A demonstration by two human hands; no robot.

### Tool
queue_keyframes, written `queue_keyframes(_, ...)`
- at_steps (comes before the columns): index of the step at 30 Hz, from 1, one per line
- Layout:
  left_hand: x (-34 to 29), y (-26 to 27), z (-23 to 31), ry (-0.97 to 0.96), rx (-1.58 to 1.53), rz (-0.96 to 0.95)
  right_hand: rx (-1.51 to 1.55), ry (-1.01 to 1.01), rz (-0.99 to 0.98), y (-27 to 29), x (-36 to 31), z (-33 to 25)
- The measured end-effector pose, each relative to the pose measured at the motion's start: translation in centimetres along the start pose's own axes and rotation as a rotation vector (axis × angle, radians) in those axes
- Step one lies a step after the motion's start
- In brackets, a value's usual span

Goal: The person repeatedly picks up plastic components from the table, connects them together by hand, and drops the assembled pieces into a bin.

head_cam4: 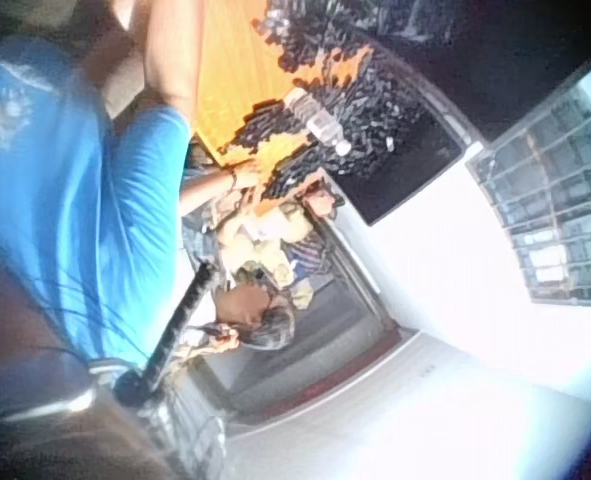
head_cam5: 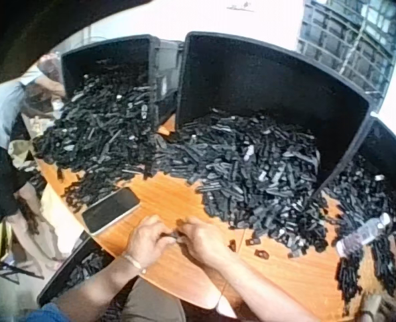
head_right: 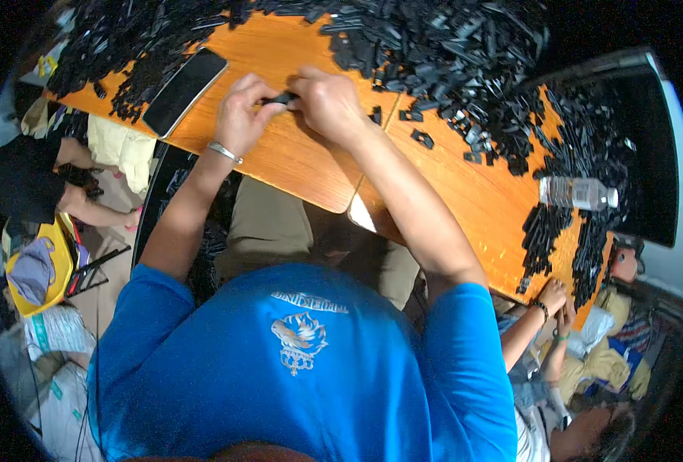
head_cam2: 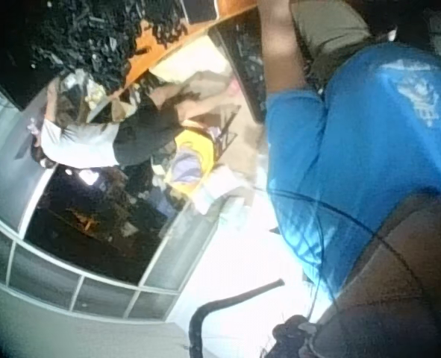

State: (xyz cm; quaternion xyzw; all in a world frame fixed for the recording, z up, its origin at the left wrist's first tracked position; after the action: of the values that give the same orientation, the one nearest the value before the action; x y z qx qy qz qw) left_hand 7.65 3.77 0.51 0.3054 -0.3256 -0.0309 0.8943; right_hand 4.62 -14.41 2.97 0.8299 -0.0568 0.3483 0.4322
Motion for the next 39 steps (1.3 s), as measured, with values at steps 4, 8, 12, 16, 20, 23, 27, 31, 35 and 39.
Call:
queue_keyframes(4, 0.2, 0.4, -0.8, 0.005, -0.052, -0.122, -0.036, -0.063, -0.064, -0.3, -0.8, -0.1)
queue_keyframes(8, -2.4, 8.2, -1.0, 0.002, 0.167, -0.329, -0.035, -0.123, -0.103, 3.1, -2.9, -3.8)
queue_keyframes(12, -2.6, 15.3, -0.3, 0.099, 0.111, -0.408, -0.413, -0.357, 0.033, 10.0, -6.4, -1.1)
queue_keyframes(16, 3.7, 11.2, 0.7, -0.061, 0.189, -0.141, -0.480, -0.420, -0.088, 9.1, -6.9, -0.9)
queue_keyframes(20, 10.8, 3.5, -4.2, 0.084, 0.429, -0.059, -0.471, -0.354, -0.090, 7.3, -7.0, -0.2)
queue_keyframes(23, 14.5, -0.7, -7.3, 0.035, 0.518, -0.029, -0.473, -0.340, -0.103, 7.0, -7.0, -0.8)
queue_keyframes(27, 16.0, -3.5, -8.5, 0.030, 0.664, 0.014, -0.465, -0.382, -0.079, 6.3, -7.3, -1.1)
queue_keyframes(31, 14.5, -4.5, -8.5, -0.009, 0.601, 0.022, -0.386, -0.354, 0.020, 6.1, -7.4, -0.7)
queue_keyframes(35, 12.7, -4.0, -7.7, -0.029, 0.575, 0.057, -0.312, -0.327, 0.107, 6.2, -7.5, -0.7)
queue_keyframes(39, 13.6, -2.6, -5.7, -0.008, 0.539, 0.106, -0.303, -0.317, 0.127, 6.0, -7.7, -0.5)
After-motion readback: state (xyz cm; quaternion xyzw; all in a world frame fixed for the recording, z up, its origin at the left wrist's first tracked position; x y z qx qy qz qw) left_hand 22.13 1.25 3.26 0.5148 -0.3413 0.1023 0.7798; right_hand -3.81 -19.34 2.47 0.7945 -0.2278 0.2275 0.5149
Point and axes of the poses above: each hand's wrist, its own x-axis towards the middle knuckle, its own y-axis out of the back of the hand, z = x × y, the point moved 4 cm from there along x, towards the middle knuckle, and after that the axes turned 12 degrees about z, right-handed, at the moved point
